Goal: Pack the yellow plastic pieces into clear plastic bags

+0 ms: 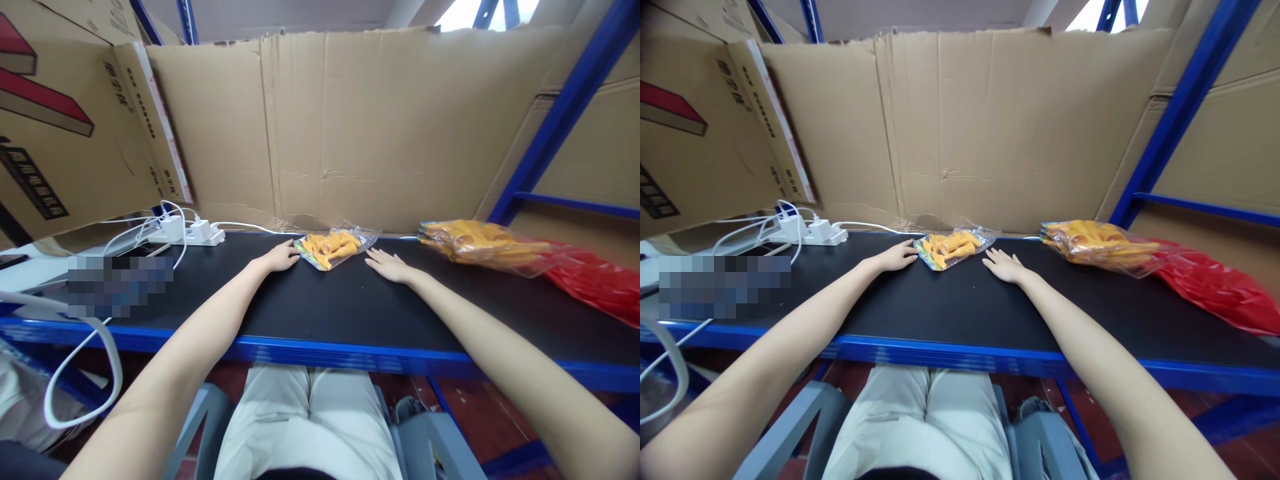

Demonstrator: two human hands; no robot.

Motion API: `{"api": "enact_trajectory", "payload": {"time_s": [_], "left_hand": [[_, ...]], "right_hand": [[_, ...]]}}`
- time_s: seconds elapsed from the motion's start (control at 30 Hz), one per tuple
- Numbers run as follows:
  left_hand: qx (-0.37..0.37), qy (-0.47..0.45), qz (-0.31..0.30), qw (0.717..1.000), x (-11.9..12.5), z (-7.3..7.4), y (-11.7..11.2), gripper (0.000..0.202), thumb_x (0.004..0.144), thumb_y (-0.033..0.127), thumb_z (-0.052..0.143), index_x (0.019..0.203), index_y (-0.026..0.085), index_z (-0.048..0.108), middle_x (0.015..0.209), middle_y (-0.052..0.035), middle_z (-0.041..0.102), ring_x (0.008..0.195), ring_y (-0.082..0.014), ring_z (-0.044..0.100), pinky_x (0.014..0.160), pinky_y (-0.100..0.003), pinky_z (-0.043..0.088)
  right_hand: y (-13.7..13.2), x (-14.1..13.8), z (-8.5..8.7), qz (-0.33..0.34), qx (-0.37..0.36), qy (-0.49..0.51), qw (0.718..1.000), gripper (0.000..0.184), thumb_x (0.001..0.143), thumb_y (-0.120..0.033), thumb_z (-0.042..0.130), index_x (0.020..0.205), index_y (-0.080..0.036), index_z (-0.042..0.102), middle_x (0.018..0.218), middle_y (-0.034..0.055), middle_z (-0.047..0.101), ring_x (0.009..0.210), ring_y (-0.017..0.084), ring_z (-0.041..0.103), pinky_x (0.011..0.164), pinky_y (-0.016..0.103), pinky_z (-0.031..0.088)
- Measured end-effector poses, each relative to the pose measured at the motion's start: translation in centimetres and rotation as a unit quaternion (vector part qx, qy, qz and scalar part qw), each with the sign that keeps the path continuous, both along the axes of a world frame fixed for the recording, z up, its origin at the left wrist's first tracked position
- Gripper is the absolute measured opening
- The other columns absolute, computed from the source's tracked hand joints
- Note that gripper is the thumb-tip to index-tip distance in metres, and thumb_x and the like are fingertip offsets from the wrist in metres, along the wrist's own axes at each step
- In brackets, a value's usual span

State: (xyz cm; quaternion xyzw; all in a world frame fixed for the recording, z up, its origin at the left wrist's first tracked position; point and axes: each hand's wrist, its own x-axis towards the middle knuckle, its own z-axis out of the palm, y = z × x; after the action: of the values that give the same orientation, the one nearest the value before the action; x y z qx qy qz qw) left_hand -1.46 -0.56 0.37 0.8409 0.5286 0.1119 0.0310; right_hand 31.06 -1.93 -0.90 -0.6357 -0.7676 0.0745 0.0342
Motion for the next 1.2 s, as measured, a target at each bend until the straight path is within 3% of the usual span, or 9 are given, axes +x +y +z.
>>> {"api": "enact_trajectory", "payload": {"time_s": [0.13,0.23,0.4,0.67,0.77,0.83,0.93,1.07,1.2], "left_hand": [[0.032,0.004,0.005,0.999,1.0,0.1,-0.6,0.033,0.083,0.039,0.043,0.105,0.022,0.061,0.146,-0.006,0.024,0.134,-0.032,0.016,0.101,-0.056,0.024],[0.032,0.011,-0.03,0.999,1.9,0.2,-1.1,0.03,0.084,0.041,0.041,0.097,0.02,0.058,0.143,-0.0085,0.03,0.131,-0.0337,0.023,0.095,-0.063,0.026],[0.023,-0.008,-0.051,0.998,2.8,0.3,-1.2,0.026,0.083,0.039,0.042,0.092,0.017,0.054,0.107,-0.0107,0.06,0.101,-0.0254,0.055,0.085,-0.042,0.044],[0.025,0.015,-0.035,0.999,2.8,0.7,-1.4,0.029,0.082,0.042,0.043,0.093,0.018,0.054,0.092,-0.0095,0.065,0.082,-0.0229,0.062,0.07,-0.03,0.045],[0.025,0.036,-0.023,0.999,2.9,0.9,-1.6,0.031,0.082,0.043,0.042,0.094,0.018,0.054,0.092,-0.0101,0.066,0.082,-0.0237,0.062,0.069,-0.03,0.045],[0.02,0.049,-0.016,0.998,3.0,1.1,-1.7,0.031,0.082,0.043,0.041,0.095,0.018,0.054,0.092,-0.0102,0.066,0.081,-0.0237,0.062,0.068,-0.03,0.046],[0.017,0.066,-0.007,0.998,3.2,1.3,-1.9,0.032,0.082,0.043,0.041,0.097,0.018,0.055,0.093,-0.0102,0.066,0.082,-0.0239,0.062,0.068,-0.03,0.046],[0.032,0.103,0.014,0.994,3.8,1.9,-2.5,0.035,0.082,0.042,0.04,0.099,0.016,0.056,0.095,-0.0136,0.065,0.086,-0.0279,0.062,0.069,-0.033,0.046],[0.074,0.13,0.018,0.989,4.5,2.3,-3.3,0.036,0.083,0.032,0.038,0.108,0.011,0.052,0.099,-0.0181,0.063,0.091,-0.0315,0.06,0.073,-0.037,0.046]], "right_hand": [[0.2,-0.6,0.7,-0.022,-0.042,-0.024,0.999,0.064,0.087,-0.054,0.008,0.143,-0.024,0.012,0.149,-0.0026,0.005,0.136,0.022,0.003,0.107,0.054,0.003],[1.2,-0.8,1.0,-0.047,-0.074,-0.031,0.996,0.063,0.086,-0.058,0.009,0.143,-0.03,0.011,0.149,-0.0036,0.002,0.136,0.027,0.002,0.103,0.061,0.003],[3.4,-0.9,1.1,-0.069,-0.076,-0.019,0.995,0.063,0.085,-0.06,0.02,0.141,-0.031,0.021,0.149,0.0022,0.01,0.135,0.032,0.008,0.104,0.056,0.011],[2.0,-1.5,1.0,-0.087,-0.019,0.017,0.996,0.06,0.085,-0.059,0.025,0.138,-0.032,0.029,0.148,0.0054,0.018,0.132,0.037,0.016,0.095,0.068,0.015],[0.7,-1.7,2.0,0.003,0.015,0.032,0.999,0.052,0.08,-0.053,0.044,0.122,-0.024,0.053,0.134,0.0103,0.044,0.122,0.033,0.039,0.098,0.052,0.031],[-0.1,-2.3,3.1,0.081,0.039,0.04,0.995,0.037,0.078,-0.046,0.052,0.1,-0.02,0.066,0.107,0.0112,0.064,0.099,0.027,0.058,0.087,0.039,0.044],[-1.5,-3.8,4.8,0.105,0.134,0.085,0.982,0.03,0.079,-0.043,0.05,0.079,-0.017,0.066,0.074,0.0069,0.066,0.067,0.019,0.061,0.068,0.033,0.048],[-3.0,-6.0,5.3,0.21,0.166,0.166,0.949,0.032,0.077,-0.04,0.055,0.096,-0.016,0.064,0.094,0.0087,0.064,0.082,0.019,0.06,0.074,0.032,0.048],[-3.2,-6.6,4.2,0.251,0.102,0.124,0.955,0.06,0.07,-0.047,0.063,0.123,-0.021,0.052,0.13,0.0101,0.047,0.116,0.026,0.046,0.094,0.039,0.039]]}}
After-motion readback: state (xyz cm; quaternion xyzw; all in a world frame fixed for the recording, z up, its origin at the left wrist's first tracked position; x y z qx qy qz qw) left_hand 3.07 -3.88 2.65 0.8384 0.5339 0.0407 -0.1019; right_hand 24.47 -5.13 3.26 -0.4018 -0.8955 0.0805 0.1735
